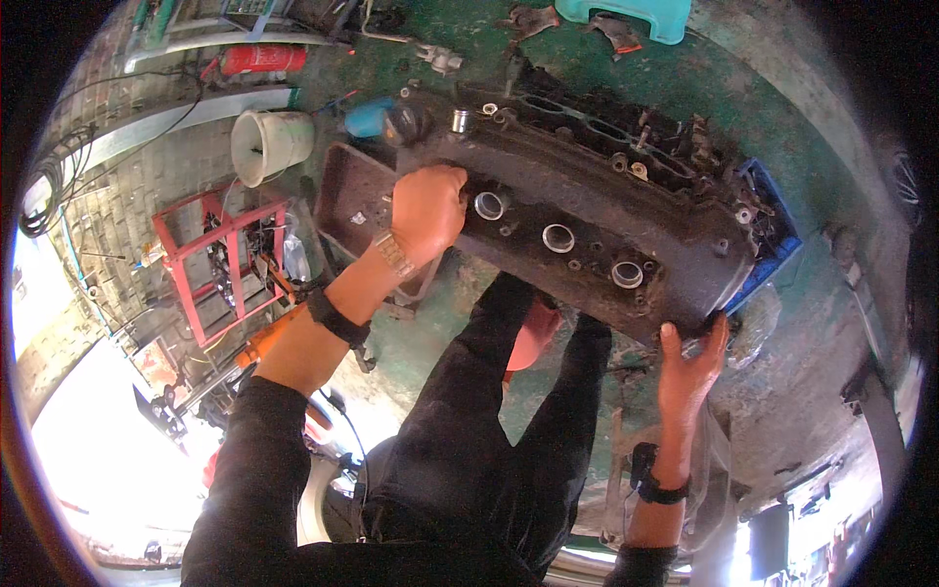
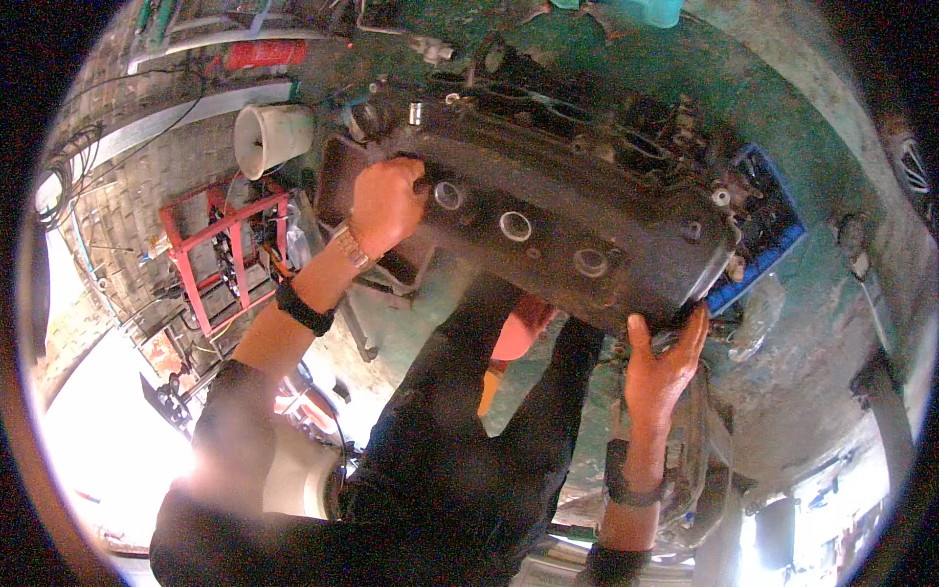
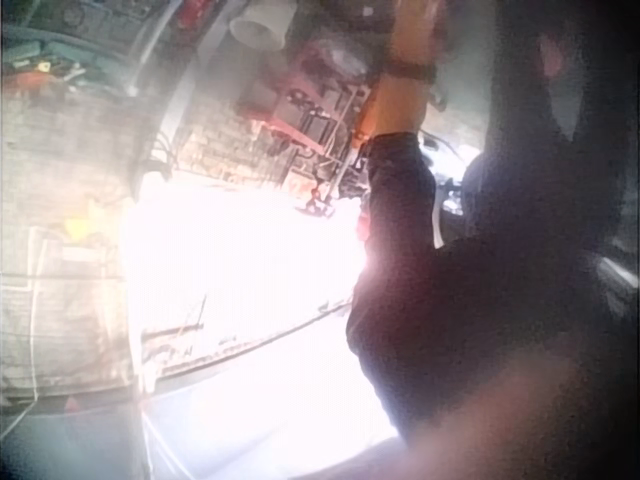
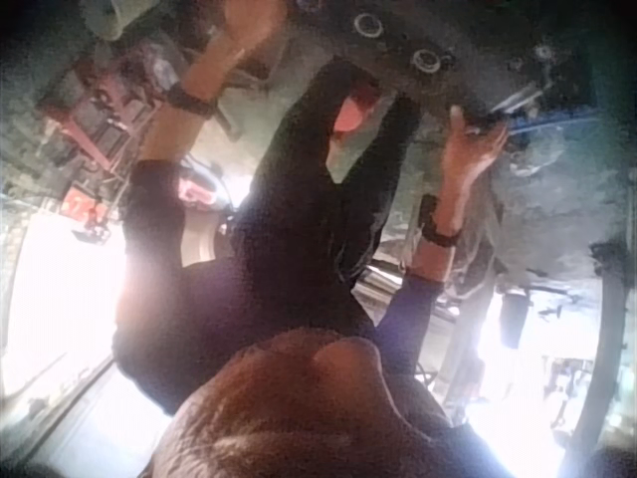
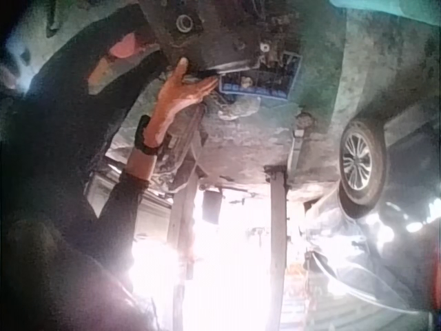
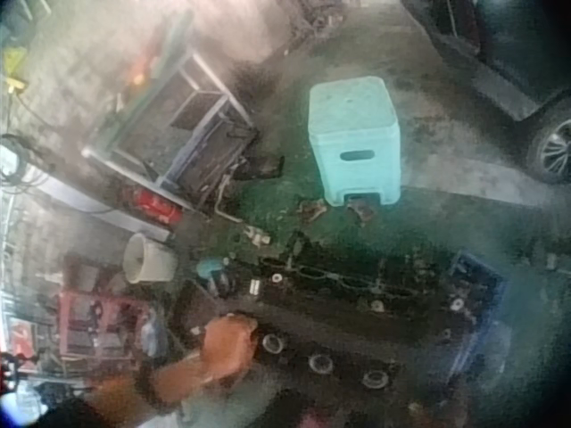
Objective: The person picks up a car engine valve cover and inspects it by turning it over and examining the interior and exterior surfaces. The person rotates the cover to view different angles and then places it back down.
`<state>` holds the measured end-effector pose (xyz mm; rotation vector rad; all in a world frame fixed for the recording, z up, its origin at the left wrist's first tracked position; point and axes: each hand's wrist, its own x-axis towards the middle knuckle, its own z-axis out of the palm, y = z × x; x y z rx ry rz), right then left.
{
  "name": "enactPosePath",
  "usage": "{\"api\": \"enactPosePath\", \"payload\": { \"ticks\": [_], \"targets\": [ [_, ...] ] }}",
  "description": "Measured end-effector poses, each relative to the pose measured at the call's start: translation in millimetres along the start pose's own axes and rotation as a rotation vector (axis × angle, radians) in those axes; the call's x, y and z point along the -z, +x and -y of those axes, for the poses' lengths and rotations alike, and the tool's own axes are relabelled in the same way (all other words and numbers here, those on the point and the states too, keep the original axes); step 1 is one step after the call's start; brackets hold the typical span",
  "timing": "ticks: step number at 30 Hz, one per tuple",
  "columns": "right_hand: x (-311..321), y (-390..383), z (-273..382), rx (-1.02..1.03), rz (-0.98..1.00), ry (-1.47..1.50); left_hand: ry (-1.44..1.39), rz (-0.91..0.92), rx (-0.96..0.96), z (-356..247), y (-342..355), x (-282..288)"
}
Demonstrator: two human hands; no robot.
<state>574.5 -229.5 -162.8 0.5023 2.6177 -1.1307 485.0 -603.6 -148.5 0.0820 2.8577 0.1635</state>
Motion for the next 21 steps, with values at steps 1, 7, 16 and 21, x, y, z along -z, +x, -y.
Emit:
{"api": "enactPosePath", "payload": {
  "ticks": [1, 7, 16, 21],
  "targets": [
    [-0.3, 0.1, -0.6, -0.003, 0.004, -0.006, -0.003, 0.0, 0.003, -0.3, -0.1, 0.0],
    [-0.9, -0.5, -0.6, -0.006, 0.001, -0.017, -0.021, 0.0, 0.033, -2.6, -0.3, 3.0],
    [-1.1, 0.3, 2.1, 0.007, -0.011, 0.01, -0.007, 0.045, 0.115, -4.6, -0.3, 3.7],
    [-1.3, 0.2, 5.7, 0.007, -0.034, 0.011, -0.015, 0.015, 0.069, -2.5, 0.8, -0.5]
  ]
}}
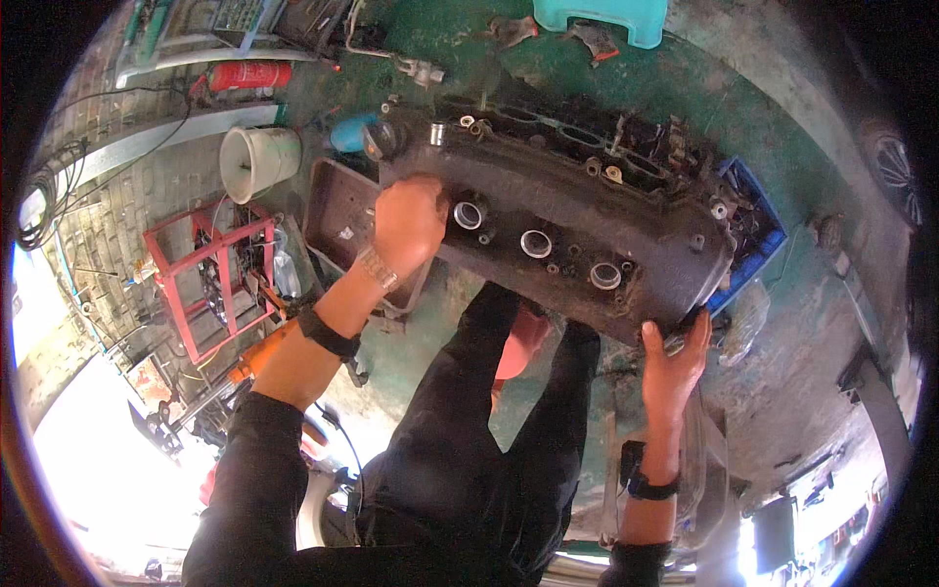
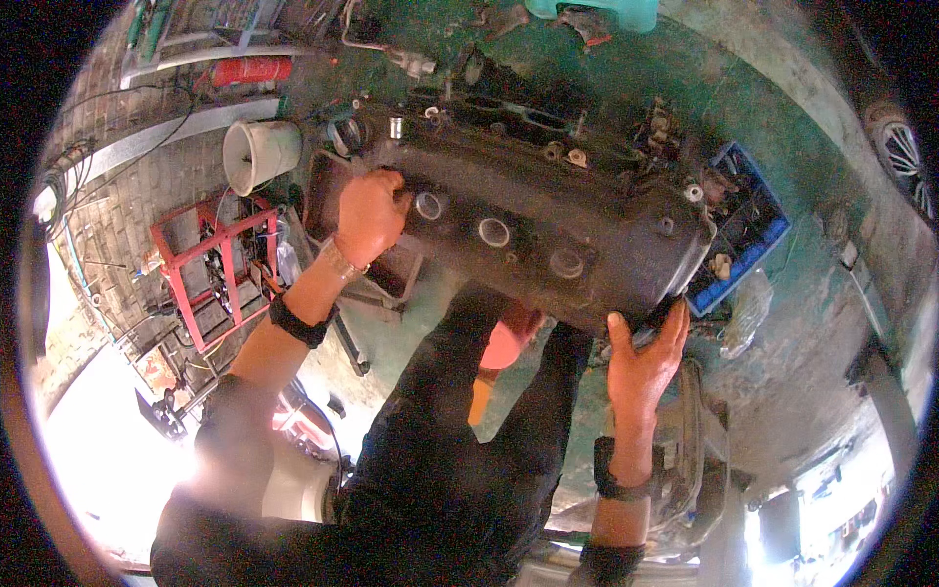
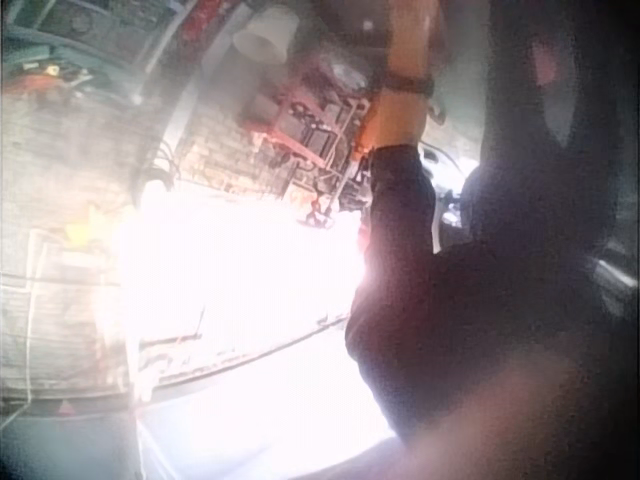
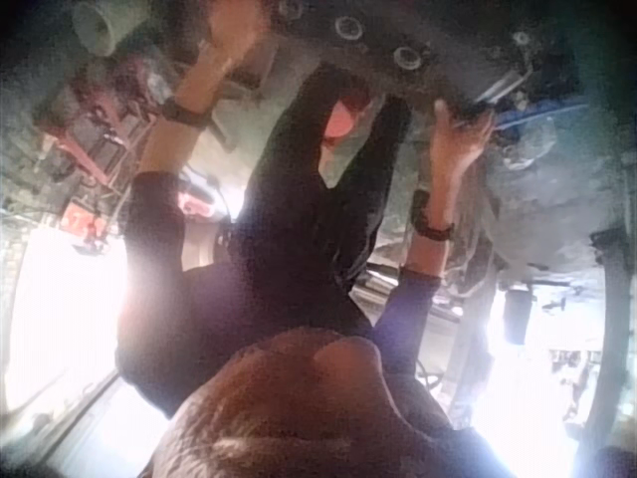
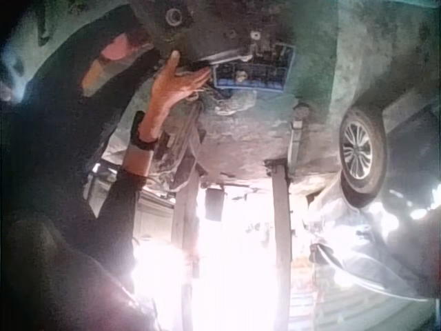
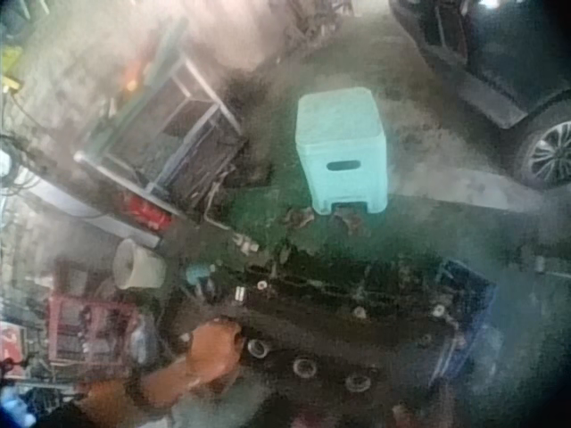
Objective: The person picks up a car engine valve cover and inspects it by turning it over and examining the interior and exterior surfaces. The person rotates the cover to view different angles and then places it back down.
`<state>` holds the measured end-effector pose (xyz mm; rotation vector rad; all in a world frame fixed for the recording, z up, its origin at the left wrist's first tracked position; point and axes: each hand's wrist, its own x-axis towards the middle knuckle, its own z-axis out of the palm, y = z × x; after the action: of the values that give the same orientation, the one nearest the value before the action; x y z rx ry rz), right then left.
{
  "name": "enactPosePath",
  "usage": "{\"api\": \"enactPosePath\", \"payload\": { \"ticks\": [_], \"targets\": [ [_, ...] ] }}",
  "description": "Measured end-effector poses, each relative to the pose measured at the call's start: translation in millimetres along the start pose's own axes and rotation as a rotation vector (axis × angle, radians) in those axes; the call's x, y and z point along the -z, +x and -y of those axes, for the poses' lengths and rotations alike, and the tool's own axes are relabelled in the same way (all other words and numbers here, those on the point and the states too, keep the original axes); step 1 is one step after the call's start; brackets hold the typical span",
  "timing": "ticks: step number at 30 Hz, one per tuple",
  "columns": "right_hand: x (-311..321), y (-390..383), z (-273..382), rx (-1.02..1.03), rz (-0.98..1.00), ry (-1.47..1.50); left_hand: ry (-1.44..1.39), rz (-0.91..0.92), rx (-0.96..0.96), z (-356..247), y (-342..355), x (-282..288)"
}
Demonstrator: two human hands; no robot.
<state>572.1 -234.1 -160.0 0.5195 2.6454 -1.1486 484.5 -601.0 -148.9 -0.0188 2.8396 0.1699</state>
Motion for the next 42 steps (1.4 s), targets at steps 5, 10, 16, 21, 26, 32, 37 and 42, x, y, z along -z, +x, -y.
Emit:
{"api": "enactPosePath", "payload": {
  "ticks": [5, 10, 16, 21, 26, 32, 37, 42],
  "targets": [
    [1, 0, 2, 0.023, -0.005, -0.026, -0.02, -0.008, 0.0, 1, -1, -2],
    [-1, 1, 0, 0.019, -0.015, -0.017, -0.016, -0.046, -0.023, 1, -1, -4],
    [-2, 0, -2, 0.01, -0.019, -0.026, -0.017, -0.051, -0.001, -1, -3, -4],
    [0, -1, 0, 0.016, -0.015, -0.045, -0.032, -0.053, 0.005, -5, -3, -1],
    [0, 0, 2, 0.006, 0.007, -0.056, 0.006, -0.044, -0.003, -7, -3, 2],
    [0, -2, 2, -0.046, 0.027, -0.015, -0.006, -0.001, 0.088, -12, -4, 3],
    [0, -2, 3, -0.026, 0.013, -0.039, -0.025, 0.002, 0.09, -13, -5, 4],
    [2, 0, 3, -0.023, 0.044, -0.06, -0.011, -0.003, 0.112, -13, -5, 0]
  ]
}}
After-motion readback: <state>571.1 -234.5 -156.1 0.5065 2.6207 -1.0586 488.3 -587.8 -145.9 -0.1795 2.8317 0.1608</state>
